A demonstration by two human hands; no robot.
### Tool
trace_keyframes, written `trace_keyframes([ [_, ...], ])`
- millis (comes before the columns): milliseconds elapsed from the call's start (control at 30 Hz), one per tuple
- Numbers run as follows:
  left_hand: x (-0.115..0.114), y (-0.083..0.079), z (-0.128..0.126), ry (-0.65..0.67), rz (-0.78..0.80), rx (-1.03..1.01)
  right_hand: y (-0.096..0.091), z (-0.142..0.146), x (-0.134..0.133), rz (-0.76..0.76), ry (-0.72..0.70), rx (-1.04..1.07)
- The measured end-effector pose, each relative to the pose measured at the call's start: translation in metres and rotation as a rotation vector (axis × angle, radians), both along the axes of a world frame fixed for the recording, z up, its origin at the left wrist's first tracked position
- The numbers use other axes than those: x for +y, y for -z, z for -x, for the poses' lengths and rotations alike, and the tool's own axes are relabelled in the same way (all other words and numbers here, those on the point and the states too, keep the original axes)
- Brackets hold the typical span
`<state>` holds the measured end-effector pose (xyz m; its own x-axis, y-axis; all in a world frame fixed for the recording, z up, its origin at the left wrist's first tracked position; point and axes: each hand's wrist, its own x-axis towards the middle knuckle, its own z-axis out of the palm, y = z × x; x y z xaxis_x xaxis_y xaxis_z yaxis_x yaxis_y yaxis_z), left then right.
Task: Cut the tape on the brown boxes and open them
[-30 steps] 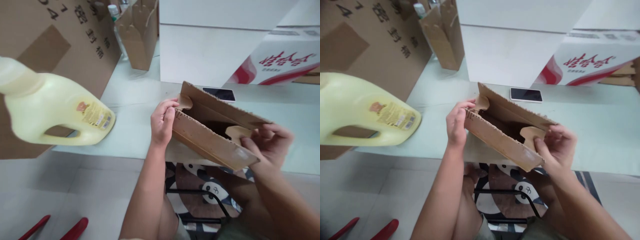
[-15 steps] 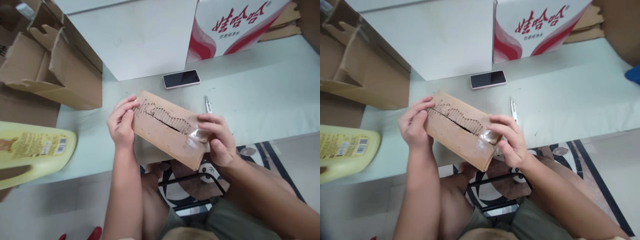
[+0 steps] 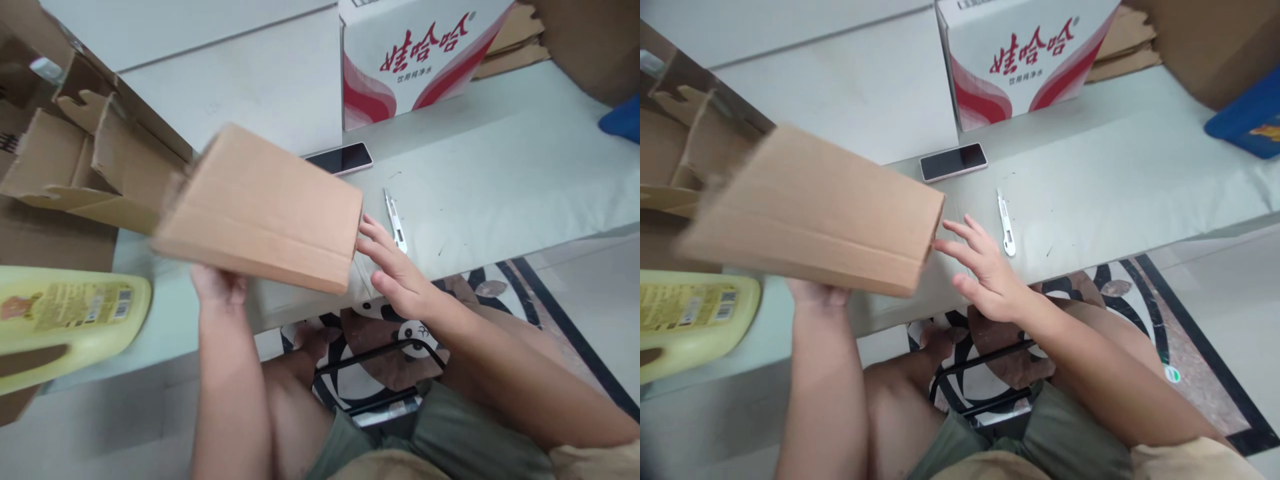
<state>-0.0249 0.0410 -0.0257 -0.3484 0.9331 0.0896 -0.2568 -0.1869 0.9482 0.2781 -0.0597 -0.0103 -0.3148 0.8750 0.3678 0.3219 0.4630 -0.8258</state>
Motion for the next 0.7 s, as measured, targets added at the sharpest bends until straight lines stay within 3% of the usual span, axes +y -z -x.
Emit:
trace_keyframes([
  [133, -0.015, -0.006, -0.023, 0.268, 0.319, -0.014, -0.012, 0.0, -0.002, -0.107, 0.027, 0.049],
  [267, -0.03, -0.016, -0.03, 0.626, 0.644, 0.126, -0.002, -0.002, 0.001, -0.204, 0.074, 0.158],
  [367, -0.033, -0.02, -0.033, 0.767, 0.733, 0.239, 0.006, -0.006, 0.002, -0.189, 0.148, 0.223],
  [700, -0.024, -0.013, -0.039, 0.629, 0.812, 0.469, 0.002, -0.006, -0.005, -0.121, 0.134, 0.249],
])
